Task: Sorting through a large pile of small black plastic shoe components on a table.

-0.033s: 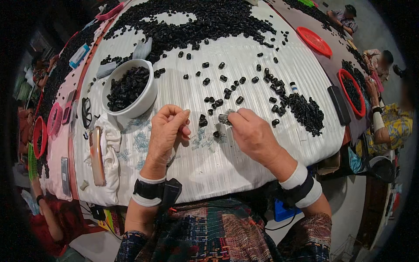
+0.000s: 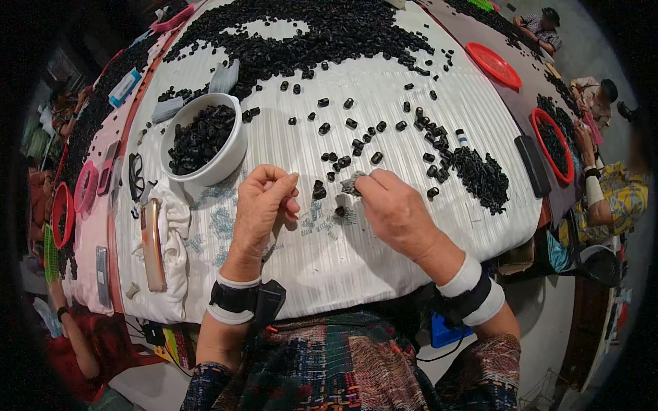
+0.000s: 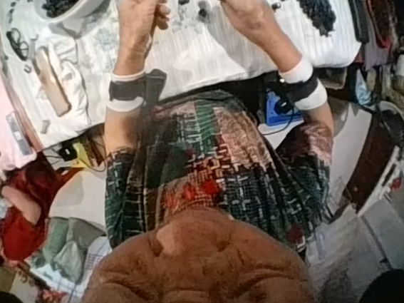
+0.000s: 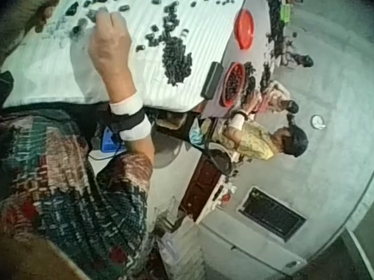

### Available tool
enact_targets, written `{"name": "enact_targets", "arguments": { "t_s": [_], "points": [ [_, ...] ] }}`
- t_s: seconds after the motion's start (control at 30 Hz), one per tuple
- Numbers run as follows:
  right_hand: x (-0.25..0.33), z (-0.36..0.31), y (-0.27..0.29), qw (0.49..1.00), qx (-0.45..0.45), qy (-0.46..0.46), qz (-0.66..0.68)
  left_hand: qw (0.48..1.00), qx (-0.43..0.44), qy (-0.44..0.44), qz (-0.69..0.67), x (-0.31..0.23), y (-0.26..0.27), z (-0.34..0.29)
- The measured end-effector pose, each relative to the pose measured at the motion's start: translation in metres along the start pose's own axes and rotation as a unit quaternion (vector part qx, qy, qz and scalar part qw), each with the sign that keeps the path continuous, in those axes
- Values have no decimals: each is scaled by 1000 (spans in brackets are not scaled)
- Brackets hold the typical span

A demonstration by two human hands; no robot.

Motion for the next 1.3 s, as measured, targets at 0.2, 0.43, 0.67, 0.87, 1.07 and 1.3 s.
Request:
{"name": "enact_targets", "arguments": {
  "t_s": [0.2, 0.43, 0.67, 0.87, 1.07, 1.3],
  "points": [
    [-5, 7, -5, 998, -2, -28, -56, 1000, -4, 20, 23, 0, 3, 1],
    [-6, 17, -26, 999, 16, -18, -48, 1000, -22, 14, 14, -1, 4, 5],
    [2, 20, -17, 999, 25, -37, -24, 997, 67, 32, 21, -1, -7, 2],
    [38, 38, 7, 993, -31, 116, 18, 987, 156, 46, -6, -1, -18, -3],
    [19, 31, 5, 988, -26, -3, 152, 979, 165, 43, -112, 1, -11, 4],
    [12, 12, -18, 997, 47, 40, 51, 981, 118, 48, -145, 0, -7, 6]
  ]
}}
Point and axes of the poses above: each hand's wrist, its own z-axis towards the middle knuckle, its own y-axis out of the back of the hand, x = y × z, the point moved 5 cm from there along z, towards the middle knuckle, and after that the axes turned 8 degrees about -z, right-handed, at the moved point
